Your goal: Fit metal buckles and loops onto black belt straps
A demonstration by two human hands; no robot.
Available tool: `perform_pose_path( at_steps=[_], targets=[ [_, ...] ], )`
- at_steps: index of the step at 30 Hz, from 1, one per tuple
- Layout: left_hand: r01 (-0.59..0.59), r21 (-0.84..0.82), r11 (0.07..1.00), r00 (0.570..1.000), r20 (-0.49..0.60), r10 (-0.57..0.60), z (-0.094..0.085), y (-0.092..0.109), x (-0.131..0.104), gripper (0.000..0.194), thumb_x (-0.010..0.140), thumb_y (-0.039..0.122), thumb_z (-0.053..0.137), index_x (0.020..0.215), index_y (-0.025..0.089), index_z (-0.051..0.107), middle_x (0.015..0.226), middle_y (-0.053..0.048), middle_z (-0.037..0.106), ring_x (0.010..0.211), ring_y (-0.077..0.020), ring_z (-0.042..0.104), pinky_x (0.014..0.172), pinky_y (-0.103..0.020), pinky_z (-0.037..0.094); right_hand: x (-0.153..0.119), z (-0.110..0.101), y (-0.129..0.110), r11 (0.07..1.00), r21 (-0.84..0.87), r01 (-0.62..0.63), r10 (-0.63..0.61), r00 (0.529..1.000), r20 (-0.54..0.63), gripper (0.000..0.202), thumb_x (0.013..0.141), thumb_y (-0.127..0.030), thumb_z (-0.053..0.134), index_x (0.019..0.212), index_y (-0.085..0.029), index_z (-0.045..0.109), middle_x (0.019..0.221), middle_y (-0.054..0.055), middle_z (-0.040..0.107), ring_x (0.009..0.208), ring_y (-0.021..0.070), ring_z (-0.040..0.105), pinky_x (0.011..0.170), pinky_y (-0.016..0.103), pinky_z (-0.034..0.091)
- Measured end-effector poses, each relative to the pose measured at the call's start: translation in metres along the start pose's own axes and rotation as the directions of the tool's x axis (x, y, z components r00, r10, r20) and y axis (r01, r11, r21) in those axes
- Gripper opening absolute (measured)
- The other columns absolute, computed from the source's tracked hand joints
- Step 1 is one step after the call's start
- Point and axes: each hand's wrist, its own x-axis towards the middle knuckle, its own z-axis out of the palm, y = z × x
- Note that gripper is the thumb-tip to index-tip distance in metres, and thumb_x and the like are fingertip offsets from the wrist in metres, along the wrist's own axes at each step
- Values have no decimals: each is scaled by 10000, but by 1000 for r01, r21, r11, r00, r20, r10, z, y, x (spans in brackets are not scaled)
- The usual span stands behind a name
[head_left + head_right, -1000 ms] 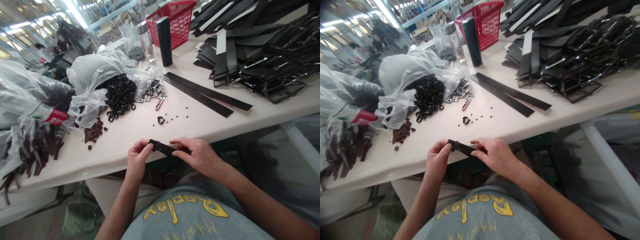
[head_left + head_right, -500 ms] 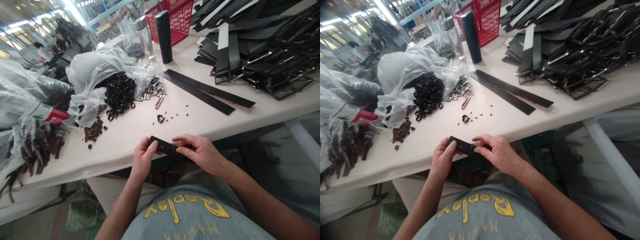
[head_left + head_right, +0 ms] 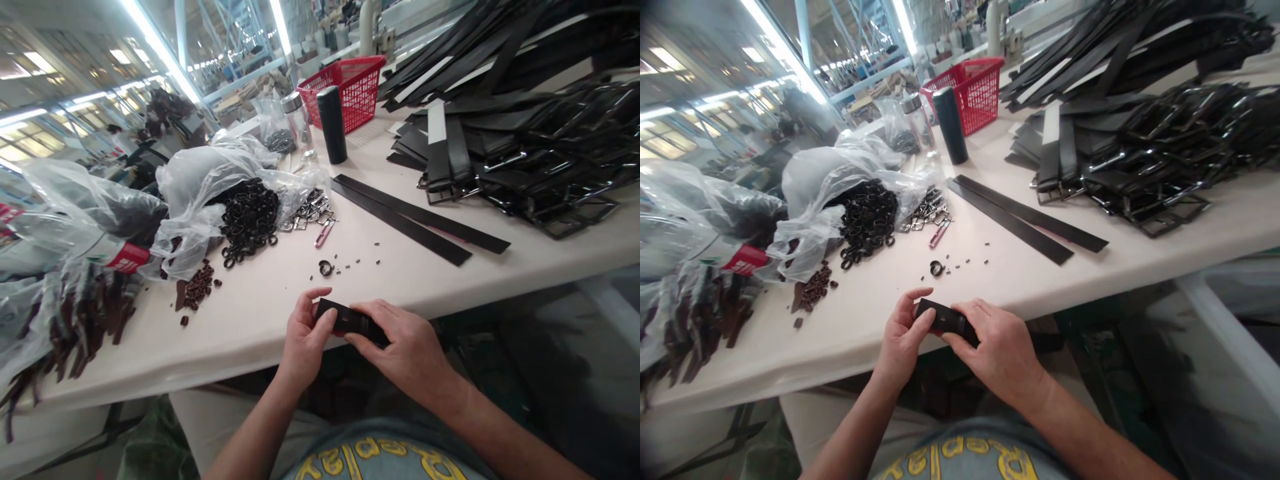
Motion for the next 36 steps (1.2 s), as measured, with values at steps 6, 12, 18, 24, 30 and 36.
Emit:
perform_pose_path(
  at_steps=[6,12,18,24,30,36],
  targets=[
    [-175,331,927,984,49,169,-16,11,36,250,896,419,618,950,188,699,776,-20,677,683,-135,633,671,-252,524,0,-8,13,997,-40,-66,64,997,-48,94,871,-225,606,947,-207,658,836,26,713,758,202,692,680,311,498],
    [-356,742,568,915,153,374,-34,26,90,152,887,315,612,865,209,719,842,-30,696,668,-141,626,665,-266,492,5,-21,27,989,-60,-137,132,987,-90,111,884,-299,587,928,-221,653,853,36,724,763,213,697,696,322,522],
    [-343,856,386,894,172,414,-42,34,140,135,881,277,601,864,218,721,862,-27,724,700,-154,650,706,-285,500,20,-31,43,981,-59,-186,173,969,-175,162,872,-366,583,895,-229,666,823,37,738,724,222,703,672,334,539],
    [-311,913,263,876,169,451,-46,43,176,156,873,244,614,946,203,745,951,-68,727,822,-194,676,796,-313,505,31,-30,56,970,-46,-240,230,959,-168,203,853,-409,599,896,-230,685,835,29,748,744,233,712,698,350,550],
    [-274,954,119,877,197,438,-55,41,193,192,902,261,574,926,204,756,976,-95,712,899,-227,653,873,-340,480,29,-26,59,967,-126,-221,201,968,-153,216,867,-414,585,923,-231,686,864,32,754,768,243,721,692,357,544],
    [-290,957,4,887,268,377,-42,30,196,202,890,283,588,976,170,731,1079,-132,694,1048,-276,605,984,-406,439,27,-24,59,969,-160,-189,157,969,-191,202,871,-401,575,926,-231,669,855,36,751,749,240,721,682,354,548]
  ],
)
